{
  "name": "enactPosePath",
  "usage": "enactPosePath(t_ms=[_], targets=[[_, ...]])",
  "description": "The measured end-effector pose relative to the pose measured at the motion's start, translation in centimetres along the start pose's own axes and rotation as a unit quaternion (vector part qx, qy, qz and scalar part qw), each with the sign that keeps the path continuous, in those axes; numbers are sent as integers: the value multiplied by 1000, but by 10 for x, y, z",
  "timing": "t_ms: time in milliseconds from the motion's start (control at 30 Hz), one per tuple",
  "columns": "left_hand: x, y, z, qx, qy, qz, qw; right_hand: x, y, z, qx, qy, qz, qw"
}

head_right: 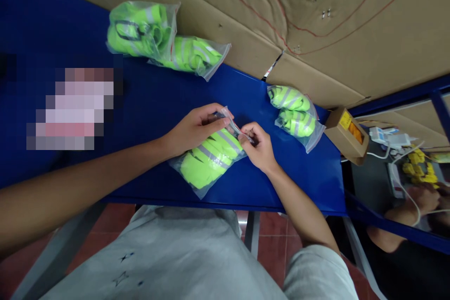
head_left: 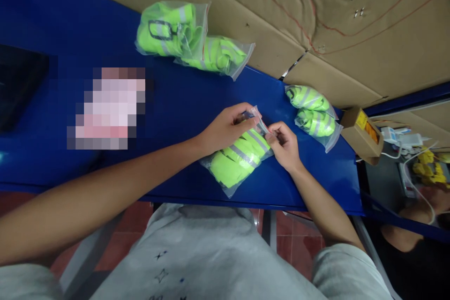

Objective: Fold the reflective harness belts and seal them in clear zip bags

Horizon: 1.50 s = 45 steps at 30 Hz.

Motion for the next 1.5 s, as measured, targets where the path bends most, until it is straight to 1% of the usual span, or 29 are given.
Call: enactPosePath(t_ms=[233,367,467,567,667,933,1067,1233,1500], targets=[[-2,-2,0,6,-12,31,999,0,1,0,-7,-15,24,1000],[-11,4,-2,-24,-41,92,995,-4,0,2,1,-39,34,999],[-14,8,-1,-30,-48,89,994,-5,3,3,-7,-47,33,998],[-14,13,2,-31,-45,80,995,-5,7,3,-25,-48,27,998],[-13,16,3,-34,-43,101,993,-5,8,4,-35,-54,23,998],[-20,15,0,-43,-77,155,984,-1,8,5,-41,-29,20,999],[-23,13,0,-31,-83,136,987,-2,9,4,-42,-26,14,999],[-23,15,2,-33,-79,119,989,1,8,2,-50,-10,12,999],[-18,12,3,-13,-74,126,989,2,5,0,-47,1,1,999]])
Point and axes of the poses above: each hand's wrist, its own z-axis towards the middle knuckle, its own y-axis out of the back of the hand, x = y × z, the point moved 10 cm from there along z, towards the middle knuckle, and after that the axes turned 11 degrees about -z, right-handed, at the moved point
